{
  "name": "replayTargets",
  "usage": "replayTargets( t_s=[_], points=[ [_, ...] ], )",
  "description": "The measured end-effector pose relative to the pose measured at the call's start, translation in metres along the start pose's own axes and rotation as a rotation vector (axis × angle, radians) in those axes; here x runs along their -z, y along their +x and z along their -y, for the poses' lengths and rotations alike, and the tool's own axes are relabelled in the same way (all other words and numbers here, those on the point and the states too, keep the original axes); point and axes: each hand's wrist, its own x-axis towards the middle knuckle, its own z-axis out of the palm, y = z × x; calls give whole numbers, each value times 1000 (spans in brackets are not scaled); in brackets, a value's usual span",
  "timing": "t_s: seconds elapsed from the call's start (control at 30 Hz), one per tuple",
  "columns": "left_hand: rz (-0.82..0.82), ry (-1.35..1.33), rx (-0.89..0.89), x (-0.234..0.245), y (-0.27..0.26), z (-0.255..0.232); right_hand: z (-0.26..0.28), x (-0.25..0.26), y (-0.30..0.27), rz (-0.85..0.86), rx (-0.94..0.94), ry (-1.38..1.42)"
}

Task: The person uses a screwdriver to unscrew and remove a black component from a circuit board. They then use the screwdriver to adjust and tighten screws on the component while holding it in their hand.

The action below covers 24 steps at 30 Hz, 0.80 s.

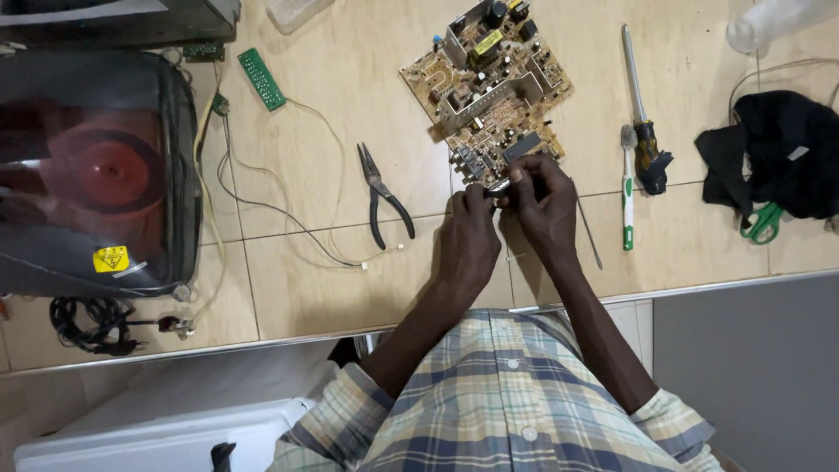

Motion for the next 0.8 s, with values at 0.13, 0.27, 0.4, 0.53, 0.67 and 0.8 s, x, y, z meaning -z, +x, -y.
replayTargets(
  t_s=[0.13, 0.27, 0.4, 0.53, 0.67, 0.8],
  points=[
    [-55, 194, -87, -18, 7, 17, -5, -3, -2, -5, 9, -5],
    [70, -32, 85, -15, 17, 20, 3, -6, -3, -19, 7, -23],
    [339, -635, 427, -2, 32, 21, 5, -5, -3, -21, 4, -23],
    [672, -1398, 867, 25, 39, 20, -7, -3, 0, -13, 2, 46],
    [614, -1340, 769, 54, 16, 17, -7, -7, -2, -15, -27, 63],
    [308, -799, 452, 69, -4, 20, -2, -8, -4, -17, -40, 54]
  ],
)
